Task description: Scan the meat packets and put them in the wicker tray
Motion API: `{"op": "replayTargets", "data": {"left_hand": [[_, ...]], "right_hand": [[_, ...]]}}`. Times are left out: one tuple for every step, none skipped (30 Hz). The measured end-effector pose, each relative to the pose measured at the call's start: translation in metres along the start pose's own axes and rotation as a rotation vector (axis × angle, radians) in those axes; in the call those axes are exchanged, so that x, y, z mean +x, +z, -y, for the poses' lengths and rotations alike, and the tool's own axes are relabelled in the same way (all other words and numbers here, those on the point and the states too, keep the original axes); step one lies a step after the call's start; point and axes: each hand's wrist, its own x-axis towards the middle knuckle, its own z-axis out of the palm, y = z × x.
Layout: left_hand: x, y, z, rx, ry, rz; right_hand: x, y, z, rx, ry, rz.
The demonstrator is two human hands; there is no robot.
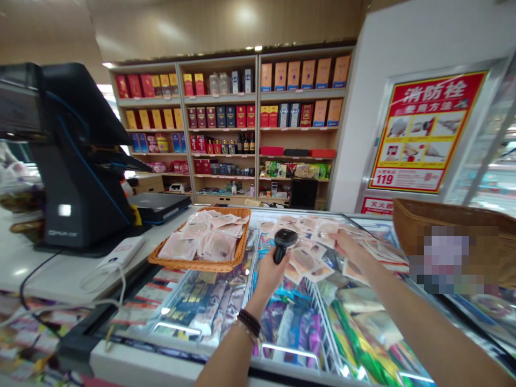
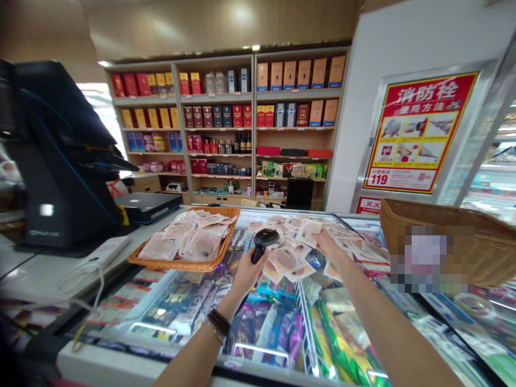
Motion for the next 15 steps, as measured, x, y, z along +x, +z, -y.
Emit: {"op": "replayTargets", "data": {"left_hand": [[0.001, -0.001, 0.0, -0.009, -0.013, -0.003], [0.001, -0.002, -0.001, -0.023, -0.024, -0.003], [0.002, -0.002, -0.002, -0.044, -0.032, 0.001], [0.002, -0.003, -0.003, -0.071, -0.038, 0.006], [0.003, -0.004, -0.003, -0.101, -0.043, 0.011], [0.003, -0.004, -0.004, -0.131, -0.046, 0.011], [0.003, -0.005, -0.004, -0.155, -0.05, 0.01], [0.003, -0.005, -0.005, -0.169, -0.055, 0.008], [0.002, -0.005, -0.005, -0.17, -0.06, 0.009], [0.002, -0.005, -0.005, -0.16, -0.067, 0.014], [0.002, -0.005, -0.004, -0.145, -0.075, 0.023], [0.002, -0.005, -0.004, -0.13, -0.084, 0.034], [0.002, -0.005, -0.004, -0.12, -0.092, 0.048], [0.002, -0.005, -0.004, -0.116, -0.099, 0.063], [0.001, -0.005, -0.003, -0.12, -0.103, 0.077]], "right_hand": [[-0.005, 0.013, 0.0, 0.143, 0.048, 0.046], [-0.011, 0.026, -0.002, 0.291, 0.082, 0.087], [-0.017, 0.04, -0.004, 0.379, 0.106, 0.099], [-0.024, 0.053, -0.007, 0.421, 0.128, 0.089], [-0.03, 0.064, -0.01, 0.419, 0.143, 0.066], [-0.035, 0.073, -0.014, 0.373, 0.157, 0.02], [-0.039, 0.08, -0.016, 0.297, 0.164, -0.037], [-0.042, 0.085, -0.019, 0.202, 0.16, -0.095], [-0.044, 0.088, -0.021, 0.1, 0.144, -0.148], [-0.045, 0.089, -0.022, 0.005, 0.117, -0.184], [-0.045, 0.089, -0.023, -0.071, 0.087, -0.199], [-0.045, 0.088, -0.023, -0.124, 0.062, -0.2], [-0.045, 0.088, -0.023, -0.151, 0.045, -0.19], [-0.045, 0.088, -0.023, -0.158, 0.038, -0.179], [-0.045, 0.087, -0.023, -0.149, 0.037, -0.172]]}}
